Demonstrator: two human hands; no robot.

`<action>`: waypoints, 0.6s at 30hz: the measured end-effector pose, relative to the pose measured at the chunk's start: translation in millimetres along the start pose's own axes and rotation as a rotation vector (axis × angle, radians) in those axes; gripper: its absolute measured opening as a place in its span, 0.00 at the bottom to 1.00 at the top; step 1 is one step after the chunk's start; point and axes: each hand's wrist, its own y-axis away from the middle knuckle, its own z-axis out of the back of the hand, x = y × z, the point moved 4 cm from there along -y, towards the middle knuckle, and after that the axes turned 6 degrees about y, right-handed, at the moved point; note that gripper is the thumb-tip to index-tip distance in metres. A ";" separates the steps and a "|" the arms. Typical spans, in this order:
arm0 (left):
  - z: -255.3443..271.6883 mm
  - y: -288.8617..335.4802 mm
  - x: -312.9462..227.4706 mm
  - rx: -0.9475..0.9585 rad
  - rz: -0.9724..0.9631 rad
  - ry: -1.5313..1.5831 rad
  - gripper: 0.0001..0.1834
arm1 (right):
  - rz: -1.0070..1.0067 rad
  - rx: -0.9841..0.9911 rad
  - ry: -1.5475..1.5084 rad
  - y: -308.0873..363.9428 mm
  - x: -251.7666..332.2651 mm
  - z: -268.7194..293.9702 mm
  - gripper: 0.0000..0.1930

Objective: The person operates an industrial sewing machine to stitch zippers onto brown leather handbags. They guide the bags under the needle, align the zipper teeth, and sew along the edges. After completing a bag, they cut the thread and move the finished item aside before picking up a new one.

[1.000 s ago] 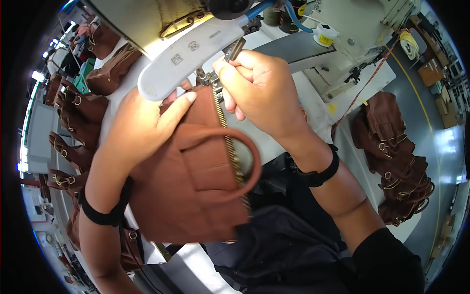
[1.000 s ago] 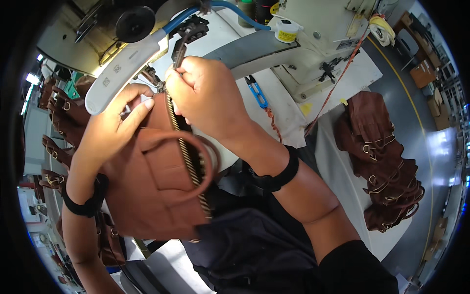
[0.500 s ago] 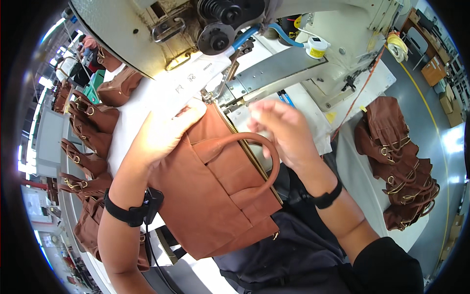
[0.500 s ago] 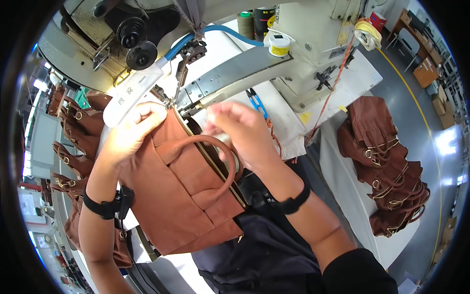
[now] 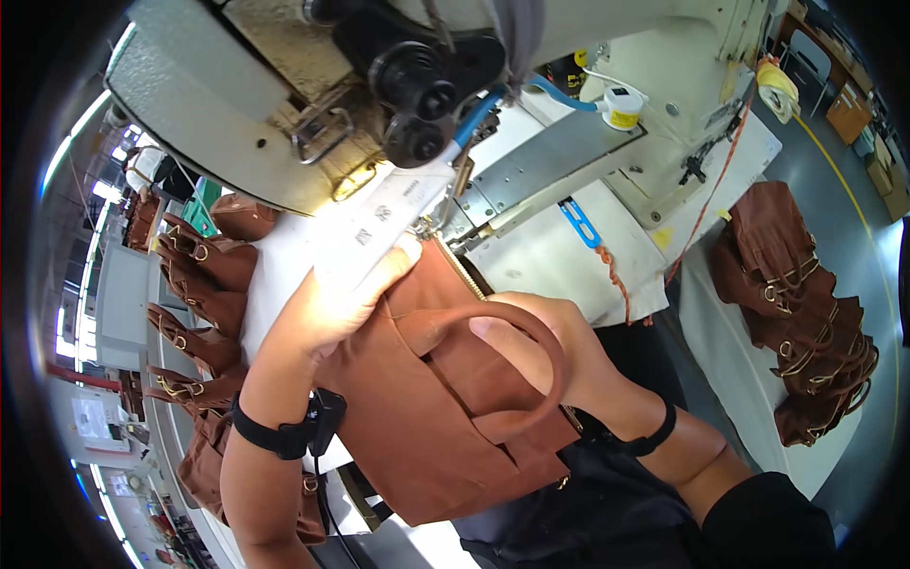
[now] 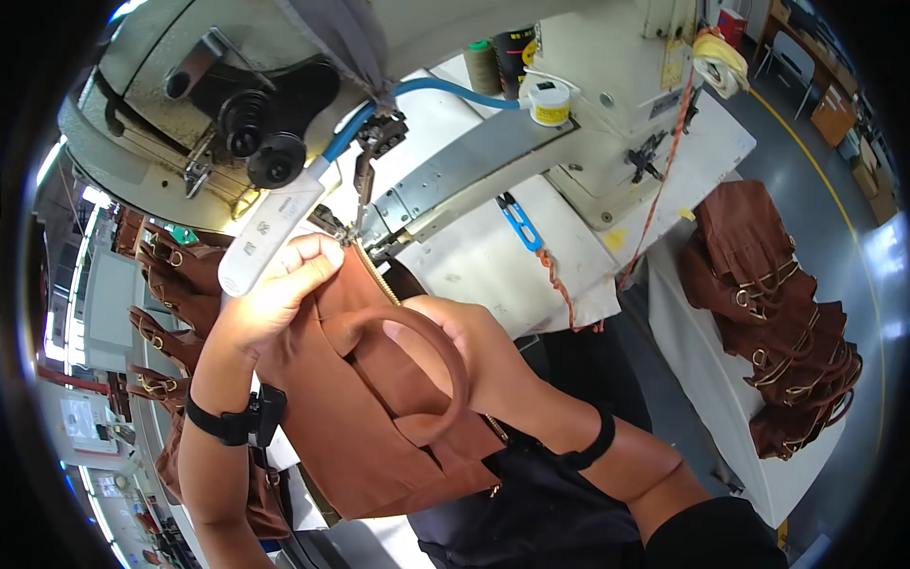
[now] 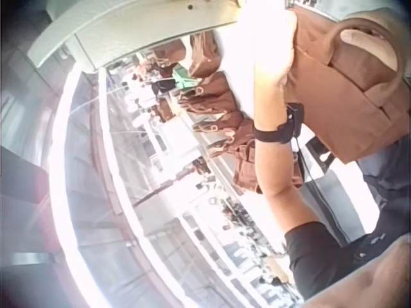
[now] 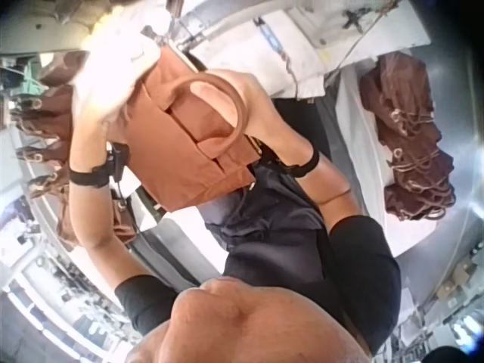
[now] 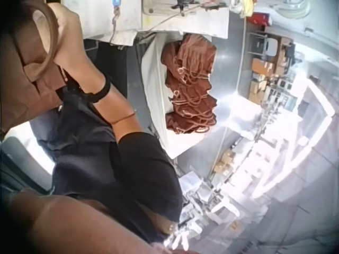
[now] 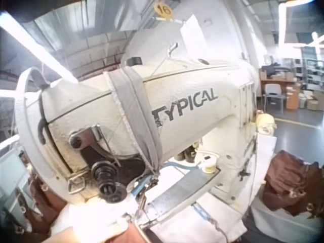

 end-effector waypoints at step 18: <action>2.3 2.3 -10.0 -0.067 0.005 -0.008 0.15 | -0.097 -0.125 -0.032 11.1 7.3 -9.2 0.14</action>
